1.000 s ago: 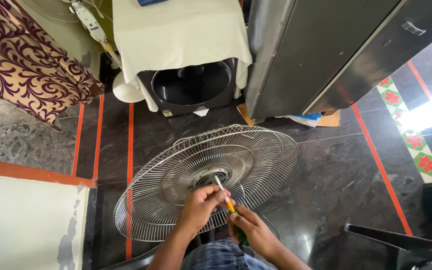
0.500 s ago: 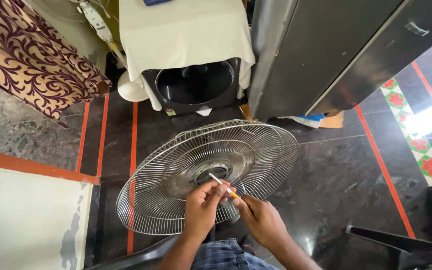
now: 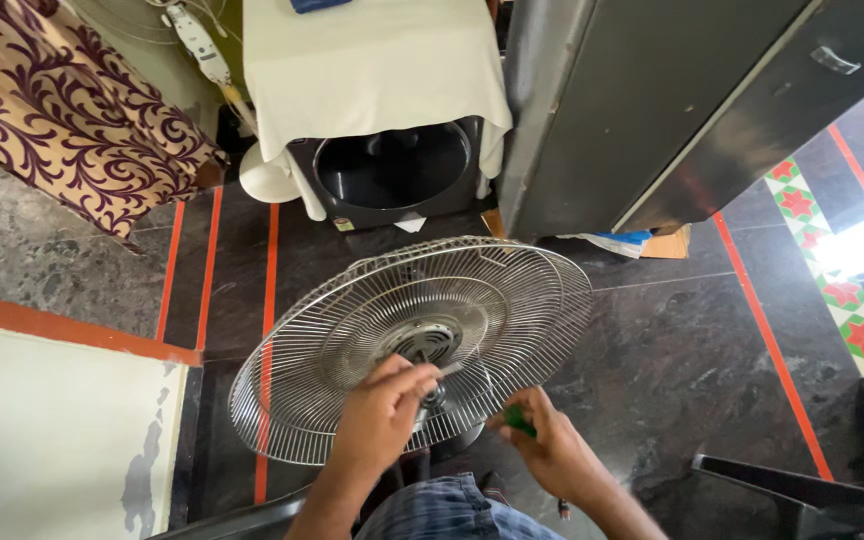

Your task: The person uses a screwdriver to remove the central nut and then detaches the fan blades from the motor hub. The removed blades are placed into a nearby black plastic chair. The person continues to unscrew the central hub nut from the fan assembly.

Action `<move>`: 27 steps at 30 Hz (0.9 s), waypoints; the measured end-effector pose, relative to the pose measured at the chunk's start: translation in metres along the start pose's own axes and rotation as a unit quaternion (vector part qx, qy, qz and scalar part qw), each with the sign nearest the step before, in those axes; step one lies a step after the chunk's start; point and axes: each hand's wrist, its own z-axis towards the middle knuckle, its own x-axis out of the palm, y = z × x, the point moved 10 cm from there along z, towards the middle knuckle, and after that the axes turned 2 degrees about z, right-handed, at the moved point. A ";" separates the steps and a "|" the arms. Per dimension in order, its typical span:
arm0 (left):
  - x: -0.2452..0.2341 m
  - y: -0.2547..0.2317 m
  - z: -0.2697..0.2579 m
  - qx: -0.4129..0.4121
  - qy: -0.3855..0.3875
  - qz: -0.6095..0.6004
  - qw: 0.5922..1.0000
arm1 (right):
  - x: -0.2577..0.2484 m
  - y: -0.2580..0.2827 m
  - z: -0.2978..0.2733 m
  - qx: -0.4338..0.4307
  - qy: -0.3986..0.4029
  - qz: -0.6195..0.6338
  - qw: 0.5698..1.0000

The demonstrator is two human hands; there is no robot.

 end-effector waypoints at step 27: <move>0.006 -0.054 -0.028 0.251 0.039 0.152 0.955 | -0.012 0.097 0.003 -0.110 0.033 -0.145 0.983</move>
